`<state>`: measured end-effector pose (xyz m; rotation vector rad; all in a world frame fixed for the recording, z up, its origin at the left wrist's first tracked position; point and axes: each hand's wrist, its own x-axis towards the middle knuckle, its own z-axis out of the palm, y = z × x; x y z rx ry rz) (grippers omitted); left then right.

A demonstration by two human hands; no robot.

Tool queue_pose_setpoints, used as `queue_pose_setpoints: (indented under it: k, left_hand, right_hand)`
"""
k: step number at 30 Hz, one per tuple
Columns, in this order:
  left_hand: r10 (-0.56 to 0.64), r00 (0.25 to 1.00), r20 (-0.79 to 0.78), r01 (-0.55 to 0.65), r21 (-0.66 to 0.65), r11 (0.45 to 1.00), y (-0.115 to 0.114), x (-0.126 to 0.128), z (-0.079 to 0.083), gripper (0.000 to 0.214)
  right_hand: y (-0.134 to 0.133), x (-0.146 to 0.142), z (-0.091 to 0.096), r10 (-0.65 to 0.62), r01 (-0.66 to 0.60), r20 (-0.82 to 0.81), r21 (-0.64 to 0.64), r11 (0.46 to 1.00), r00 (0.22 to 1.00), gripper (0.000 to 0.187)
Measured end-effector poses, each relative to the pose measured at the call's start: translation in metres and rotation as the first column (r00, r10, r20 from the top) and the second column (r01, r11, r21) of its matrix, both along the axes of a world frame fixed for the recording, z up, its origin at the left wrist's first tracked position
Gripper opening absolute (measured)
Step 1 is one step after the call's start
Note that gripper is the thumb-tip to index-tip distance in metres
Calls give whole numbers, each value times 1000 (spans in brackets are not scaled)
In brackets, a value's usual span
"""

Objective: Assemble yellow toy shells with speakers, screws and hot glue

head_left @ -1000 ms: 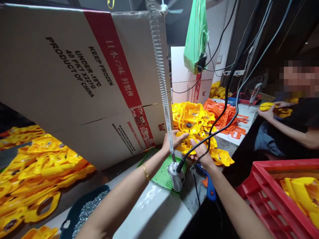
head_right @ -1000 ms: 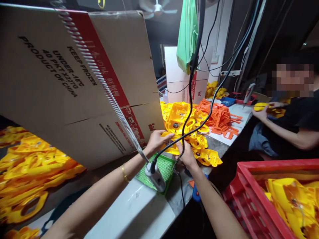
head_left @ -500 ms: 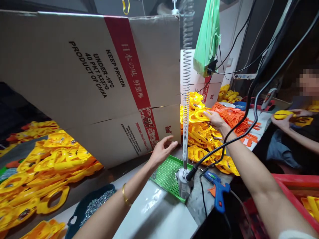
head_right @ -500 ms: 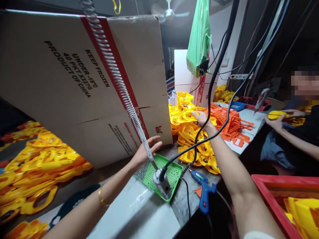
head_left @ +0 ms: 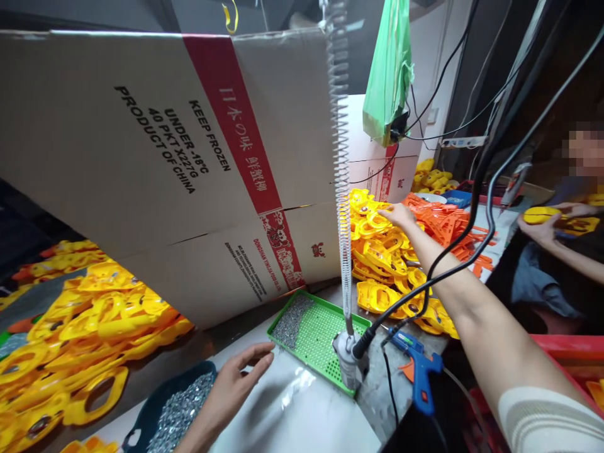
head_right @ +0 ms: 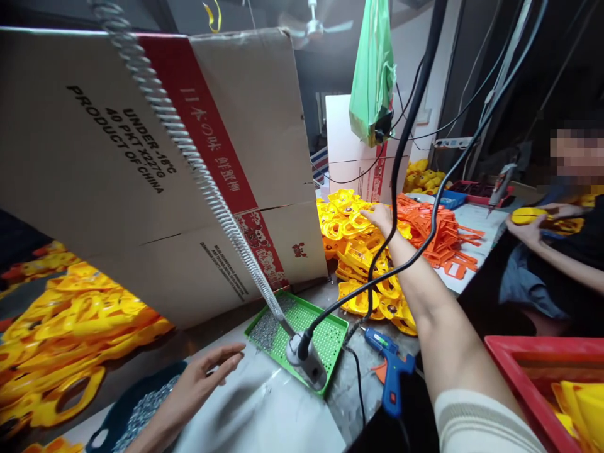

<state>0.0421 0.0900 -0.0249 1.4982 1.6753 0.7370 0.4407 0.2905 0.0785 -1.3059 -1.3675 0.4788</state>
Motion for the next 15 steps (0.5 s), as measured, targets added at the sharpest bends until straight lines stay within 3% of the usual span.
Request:
queue_pose_setpoints:
  k: [6,15]
  left_hand:
    - [4,1000,-21,-5,-59,998,-24,3,-3,60]
    - [35,998,-42,-38,-72,997,-64,-10,-15,60]
  right_hand:
    - [29,-10,1,-66,72,118,-55,996,991,37]
    - [12,-28,-2,-86,100,211,-54,994,974,37]
